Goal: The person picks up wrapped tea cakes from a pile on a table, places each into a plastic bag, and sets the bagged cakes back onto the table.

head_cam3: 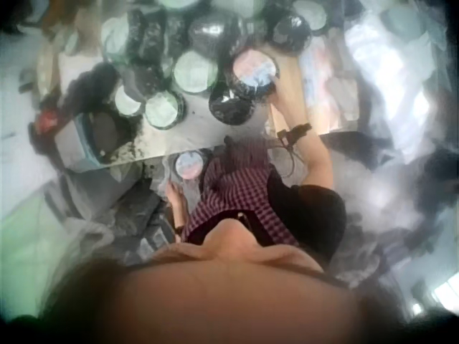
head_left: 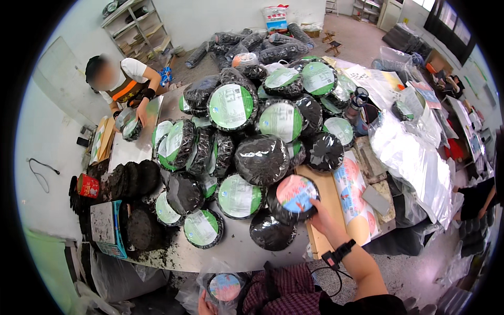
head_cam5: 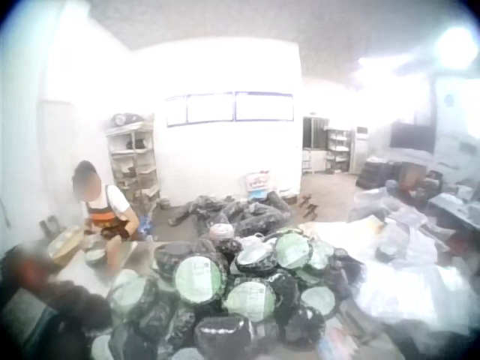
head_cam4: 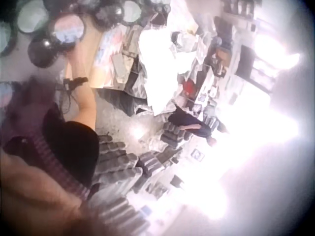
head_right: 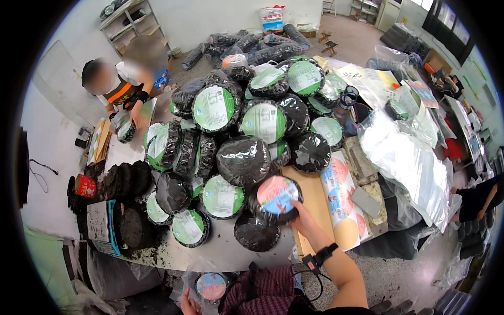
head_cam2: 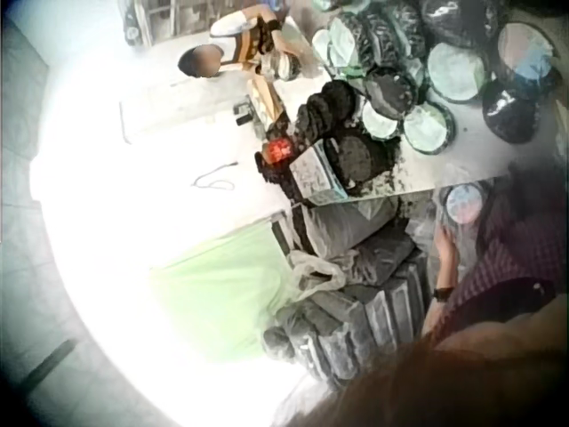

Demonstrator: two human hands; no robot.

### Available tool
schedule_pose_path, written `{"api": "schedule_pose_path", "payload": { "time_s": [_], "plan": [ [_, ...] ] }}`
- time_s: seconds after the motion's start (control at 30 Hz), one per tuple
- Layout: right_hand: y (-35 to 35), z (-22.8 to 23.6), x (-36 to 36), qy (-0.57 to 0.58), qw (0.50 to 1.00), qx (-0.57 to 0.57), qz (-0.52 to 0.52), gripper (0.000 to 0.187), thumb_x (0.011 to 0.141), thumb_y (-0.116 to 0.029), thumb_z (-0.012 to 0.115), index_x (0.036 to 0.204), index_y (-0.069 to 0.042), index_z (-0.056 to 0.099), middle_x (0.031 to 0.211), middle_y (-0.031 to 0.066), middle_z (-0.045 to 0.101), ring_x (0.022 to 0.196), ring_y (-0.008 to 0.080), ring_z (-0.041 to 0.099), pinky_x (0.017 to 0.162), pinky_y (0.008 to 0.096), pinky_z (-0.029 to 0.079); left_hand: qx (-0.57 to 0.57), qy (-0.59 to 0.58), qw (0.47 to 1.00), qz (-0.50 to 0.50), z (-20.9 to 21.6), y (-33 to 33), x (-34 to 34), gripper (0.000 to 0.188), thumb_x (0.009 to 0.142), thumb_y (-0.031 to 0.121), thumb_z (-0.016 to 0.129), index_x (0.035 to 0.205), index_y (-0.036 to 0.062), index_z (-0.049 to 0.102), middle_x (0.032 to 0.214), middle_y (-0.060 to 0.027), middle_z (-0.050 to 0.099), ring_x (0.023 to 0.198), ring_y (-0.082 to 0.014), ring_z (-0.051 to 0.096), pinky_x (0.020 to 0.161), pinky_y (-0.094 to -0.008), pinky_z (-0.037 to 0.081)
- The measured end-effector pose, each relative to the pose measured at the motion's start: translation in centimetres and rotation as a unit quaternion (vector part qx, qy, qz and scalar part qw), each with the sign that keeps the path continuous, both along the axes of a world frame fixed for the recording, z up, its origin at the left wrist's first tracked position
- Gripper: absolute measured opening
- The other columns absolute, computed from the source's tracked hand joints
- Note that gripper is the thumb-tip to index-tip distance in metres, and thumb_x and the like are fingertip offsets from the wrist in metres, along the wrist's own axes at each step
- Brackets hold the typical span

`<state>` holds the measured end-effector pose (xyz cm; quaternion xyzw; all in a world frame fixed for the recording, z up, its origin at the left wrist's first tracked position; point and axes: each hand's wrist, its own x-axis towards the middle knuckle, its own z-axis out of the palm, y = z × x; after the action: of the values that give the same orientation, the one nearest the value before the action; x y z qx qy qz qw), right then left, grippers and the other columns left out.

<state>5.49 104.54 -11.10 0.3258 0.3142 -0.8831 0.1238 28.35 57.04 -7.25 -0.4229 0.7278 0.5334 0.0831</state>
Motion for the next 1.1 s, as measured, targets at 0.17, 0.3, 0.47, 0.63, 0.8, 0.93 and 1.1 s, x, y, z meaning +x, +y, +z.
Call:
{"api": "schedule_pose_path", "payload": {
  "time_s": [0.17,0.3,0.47,0.63,0.8,0.93,1.1],
  "plan": [
    [-2.7,-0.6,7.0,0.016,0.989,0.081,0.12,0.045,0.091,-0.022,0.056,0.128,0.001,0.044,0.121,0.0109,0.057,0.109,0.0218,0.057,0.1,0.0384,0.042,0.134,-0.045,0.989,0.036,-0.1,0.1,-1.6,0.041,0.094,0.007,0.044,0.136,0.0064,0.043,0.122,-0.0078,0.052,0.105,-0.0213,0.051,0.084,-0.0347,0.046],
    [-6.2,-4.6,7.7,0.035,0.966,0.189,0.175,0.072,0.084,-0.031,0.068,0.135,0.003,0.031,0.116,0.0133,0.056,0.104,0.0198,0.056,0.089,0.0319,0.047,0.024,-0.001,0.992,-0.123,2.1,2.1,-2.7,0.041,0.095,0.01,0.043,0.136,0.0066,0.043,0.133,-0.0079,0.049,0.118,-0.0207,0.047,0.091,-0.0352,0.042],
    [-9.2,-6.6,9.0,0.164,0.862,0.298,0.376,0.087,0.075,-0.045,0.073,0.134,0.005,0.032,0.123,0.0227,0.051,0.115,0.0271,0.049,0.097,0.0356,0.04,0.216,0.03,0.973,0.075,3.2,2.6,-3.8,0.041,0.098,0.026,0.042,0.134,0.0066,0.045,0.106,-0.0043,0.041,0.092,-0.0152,0.04,0.072,-0.0296,0.035],
    [-15.9,-6.3,6.6,0.103,0.791,0.292,0.528,0.091,0.074,-0.055,0.07,0.13,0.008,0.035,0.117,0.0283,0.054,0.111,0.0326,0.054,0.096,0.0372,0.042,0.214,0.041,0.976,0.032,0.7,1.8,-3.6,0.045,0.1,0.037,0.039,0.128,0.0029,0.05,0.052,0.0063,0.025,0.042,-0.0055,0.024,0.04,-0.0229,0.022],
    [-16.6,-7.8,9.3,0.117,0.776,0.49,0.379,0.085,0.075,-0.048,0.072,0.132,0.004,0.038,0.111,0.0223,0.061,0.096,0.0264,0.064,0.078,0.0326,0.052,0.225,0.019,0.974,0.017,-0.6,3.3,-3.9,0.043,0.101,0.033,0.038,0.127,0.0004,0.051,0.052,0.007,0.026,0.042,-0.0042,0.024,0.039,-0.0219,0.02],
    [-8.2,-8.1,11.1,0.065,0.851,0.487,0.187,0.037,0.087,-0.029,0.061,0.112,-0.001,0.059,0.097,0.0112,0.067,0.089,0.0196,0.064,0.078,0.0311,0.051,0.212,0.021,0.977,-0.025,-0.4,3.7,-4.3,0.042,0.101,0.032,0.038,0.125,0.0004,0.053,0.051,0.0072,0.026,0.041,-0.004,0.023,0.039,-0.0224,0.02],
    [-5.8,-0.1,5.2,-0.09,0.993,-0.012,-0.074,0.06,0.087,-0.035,0.064,0.129,-0.001,0.037,0.113,0.0164,0.057,0.099,0.0267,0.059,0.088,0.0397,0.048,0.213,0.003,0.977,-0.021,-1.1,2.8,-4.8,0.045,0.1,0.036,0.039,0.128,0.0026,0.05,0.051,0.0064,0.026,0.042,-0.0053,0.026,0.04,-0.0235,0.022]
  ]
}}
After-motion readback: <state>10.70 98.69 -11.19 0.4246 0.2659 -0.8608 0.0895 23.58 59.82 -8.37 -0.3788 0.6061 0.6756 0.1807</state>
